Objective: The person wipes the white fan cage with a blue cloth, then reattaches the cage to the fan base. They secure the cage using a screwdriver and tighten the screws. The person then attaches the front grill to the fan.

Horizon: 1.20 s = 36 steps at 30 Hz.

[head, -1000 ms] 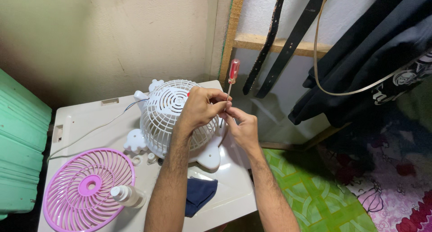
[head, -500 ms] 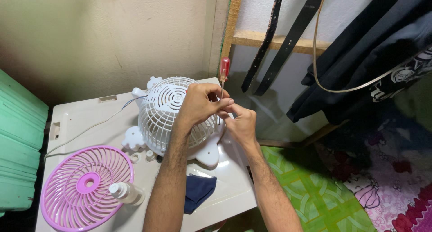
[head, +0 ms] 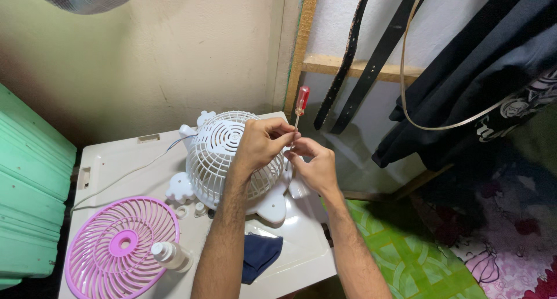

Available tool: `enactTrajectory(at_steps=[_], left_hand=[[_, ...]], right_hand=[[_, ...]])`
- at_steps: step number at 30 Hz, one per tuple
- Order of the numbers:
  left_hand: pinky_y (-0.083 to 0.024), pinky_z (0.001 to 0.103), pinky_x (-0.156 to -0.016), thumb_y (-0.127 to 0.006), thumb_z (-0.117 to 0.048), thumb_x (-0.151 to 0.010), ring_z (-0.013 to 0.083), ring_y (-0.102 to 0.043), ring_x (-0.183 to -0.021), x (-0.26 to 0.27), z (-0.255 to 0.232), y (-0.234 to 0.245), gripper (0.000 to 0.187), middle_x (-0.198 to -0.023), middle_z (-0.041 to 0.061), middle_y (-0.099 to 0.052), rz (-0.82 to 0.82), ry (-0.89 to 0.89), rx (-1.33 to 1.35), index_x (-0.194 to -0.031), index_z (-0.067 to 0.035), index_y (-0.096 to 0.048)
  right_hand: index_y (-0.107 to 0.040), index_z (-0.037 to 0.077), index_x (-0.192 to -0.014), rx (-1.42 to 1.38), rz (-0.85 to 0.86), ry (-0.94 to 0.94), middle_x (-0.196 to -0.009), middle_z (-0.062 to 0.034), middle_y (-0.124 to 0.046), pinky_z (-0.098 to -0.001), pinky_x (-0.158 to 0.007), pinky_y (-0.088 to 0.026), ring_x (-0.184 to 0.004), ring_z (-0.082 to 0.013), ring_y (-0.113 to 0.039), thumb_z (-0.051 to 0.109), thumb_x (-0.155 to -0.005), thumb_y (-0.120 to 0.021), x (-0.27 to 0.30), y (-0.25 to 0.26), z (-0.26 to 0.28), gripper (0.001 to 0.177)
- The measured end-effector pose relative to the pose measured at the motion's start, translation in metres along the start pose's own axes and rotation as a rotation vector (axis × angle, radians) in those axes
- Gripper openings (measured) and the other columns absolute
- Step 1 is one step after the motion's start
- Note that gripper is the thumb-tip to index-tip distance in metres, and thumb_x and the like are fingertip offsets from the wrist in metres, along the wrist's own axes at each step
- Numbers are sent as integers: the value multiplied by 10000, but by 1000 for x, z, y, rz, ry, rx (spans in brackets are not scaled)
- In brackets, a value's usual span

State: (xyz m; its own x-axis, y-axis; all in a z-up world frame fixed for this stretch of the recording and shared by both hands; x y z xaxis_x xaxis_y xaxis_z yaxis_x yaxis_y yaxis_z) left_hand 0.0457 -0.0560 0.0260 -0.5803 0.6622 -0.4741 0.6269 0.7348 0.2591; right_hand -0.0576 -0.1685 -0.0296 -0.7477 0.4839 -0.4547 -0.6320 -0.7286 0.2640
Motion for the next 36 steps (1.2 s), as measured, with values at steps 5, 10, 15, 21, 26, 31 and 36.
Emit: enactTrajectory(at_steps=[5, 10, 15, 21, 26, 31, 36], left_hand=[[-541, 233, -559, -784, -149, -884, 68, -714, -640, 1, -3, -2, 122, -731, 39, -781, 31, 36, -24, -915, -31, -790], [-527, 249, -550, -792, -177, -873, 72, -690, -612, 0, -11, -5, 145, -698, 39, -763, 74, 22, -84, -918, -39, -797], [-529, 249, -562, -789, -175, -883, 76, -691, -618, 1, -18, -5, 147, -723, 37, -770, 73, 9, -92, -930, -36, -783], [-529, 250, -559, -788, -167, -879, 61, -685, -610, 2, -20, -5, 126, -727, 21, -764, 33, 14, -112, -918, -47, -783], [-493, 259, -531, -815, -181, -861, 75, -633, -575, 1, -17, -6, 135, -704, 28, -757, 19, 46, -119, -913, -57, -803], [-504, 245, -536, -806, -214, -865, 58, -656, -582, 0, -20, -8, 158, -719, 14, -763, 22, 34, -161, -935, -73, -810], [-499, 256, -521, -823, -235, -841, 61, -662, -582, -2, -21, -11, 182, -731, 15, -775, 27, 54, -211, -947, -87, -818]], right_hand=[[-447, 36, -1509, -264, 140, 155, -1410, -134, -610, -310, -911, -591, -1127, -163, -677, 40, -960, -689, -31, 33, 54, 600], [-421, 80, -1548, -302, 412, 142, -1430, -68, -626, -271, -881, -564, -1056, -117, -648, 16, -1028, -584, -62, 48, 99, 549], [-702, 32, -1305, -113, 440, 183, -1068, -47, -752, -255, -850, -596, -948, -103, -690, -21, -1013, -630, -78, 43, 120, 306], [-709, 45, -1202, 123, 409, 332, -952, -34, -779, -231, -799, -609, -888, -78, -738, 10, -951, -709, -82, 46, 143, 254], [-717, 52, -1186, 205, 334, 392, -890, -57, -785, -240, -745, -602, -827, -100, -756, 35, -929, -745, -82, 49, 147, 259], [-710, 44, -1159, 227, 233, 439, -924, -74, -791, -246, -745, -624, -844, -136, -791, 43, -919, -749, -79, 52, 148, 243], [-718, 35, -1105, 271, 164, 402, -878, -67, -781, -241, -676, -627, -787, -119, -781, 84, -926, -761, -75, 51, 142, 191]])
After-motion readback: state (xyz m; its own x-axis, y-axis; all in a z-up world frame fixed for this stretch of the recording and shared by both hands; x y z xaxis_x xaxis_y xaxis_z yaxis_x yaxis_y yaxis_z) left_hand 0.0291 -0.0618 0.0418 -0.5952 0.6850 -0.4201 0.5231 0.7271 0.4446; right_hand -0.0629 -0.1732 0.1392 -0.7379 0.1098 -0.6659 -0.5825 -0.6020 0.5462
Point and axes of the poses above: each hand's wrist, its own x-axis away from the middle knuckle, its own y-axis out of the back of the hand, z = x × y, the point moved 8 cm from there along -x, towards the middle knuckle
